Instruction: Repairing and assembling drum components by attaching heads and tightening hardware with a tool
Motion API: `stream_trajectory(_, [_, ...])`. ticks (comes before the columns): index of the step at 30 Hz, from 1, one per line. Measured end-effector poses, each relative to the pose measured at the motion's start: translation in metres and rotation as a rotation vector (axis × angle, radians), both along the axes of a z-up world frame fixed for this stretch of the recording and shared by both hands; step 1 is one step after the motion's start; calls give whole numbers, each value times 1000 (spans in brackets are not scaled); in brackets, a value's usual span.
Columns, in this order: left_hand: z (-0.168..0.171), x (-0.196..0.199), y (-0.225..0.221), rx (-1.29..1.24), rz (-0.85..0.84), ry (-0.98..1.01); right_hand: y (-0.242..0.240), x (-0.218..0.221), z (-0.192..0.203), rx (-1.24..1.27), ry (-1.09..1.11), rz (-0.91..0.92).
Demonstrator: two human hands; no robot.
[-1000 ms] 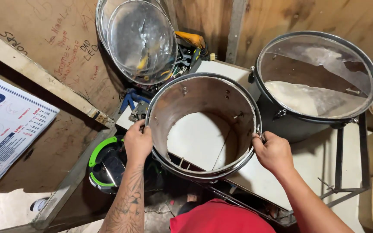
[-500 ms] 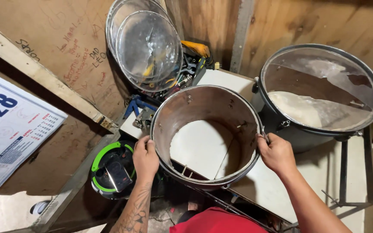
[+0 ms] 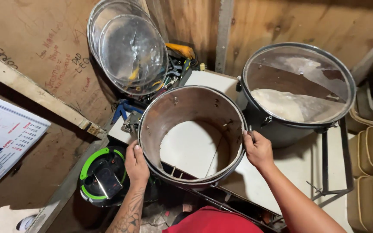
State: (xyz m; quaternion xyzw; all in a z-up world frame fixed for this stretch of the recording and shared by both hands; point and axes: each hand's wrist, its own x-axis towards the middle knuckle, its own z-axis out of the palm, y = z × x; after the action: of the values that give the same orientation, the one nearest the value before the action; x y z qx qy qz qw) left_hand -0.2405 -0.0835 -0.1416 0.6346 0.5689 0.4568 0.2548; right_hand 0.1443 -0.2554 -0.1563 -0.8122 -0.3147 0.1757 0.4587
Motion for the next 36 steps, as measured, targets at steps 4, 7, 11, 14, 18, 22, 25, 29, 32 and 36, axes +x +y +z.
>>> stream_trajectory(4, [13,2,-7,-243,50,-15,4,4,-4,-5,66,-15])
stream_trajectory(7, [26,0,-25,-432,25,-212,-5,-6,46,-168,200,-23])
stream_trajectory(11, [41,3,-48,-440,-76,-451,-16,-24,75,92,584,62])
stream_trajectory(14, [23,-9,-48,-473,-173,-506,-20,-25,84,99,612,136])
stream_trajectory(18, [14,-13,-43,-466,-149,-434,-22,-15,62,102,743,221])
stream_trajectory(22, [38,-8,-48,-480,-197,-345,-21,-12,54,104,739,269])
stream_trajectory(25, [5,-24,-35,-397,-330,-379,-22,-26,70,-86,690,44])
stream_trajectory(29, [10,-25,-18,-659,-305,-438,-24,-45,107,-166,577,-112])
stream_trajectory(32, [21,-26,3,-818,-222,-392,-35,-62,133,-389,198,-152])
stream_trajectory(36, [40,-21,33,-752,-258,-423,-75,-66,144,-447,14,-282])
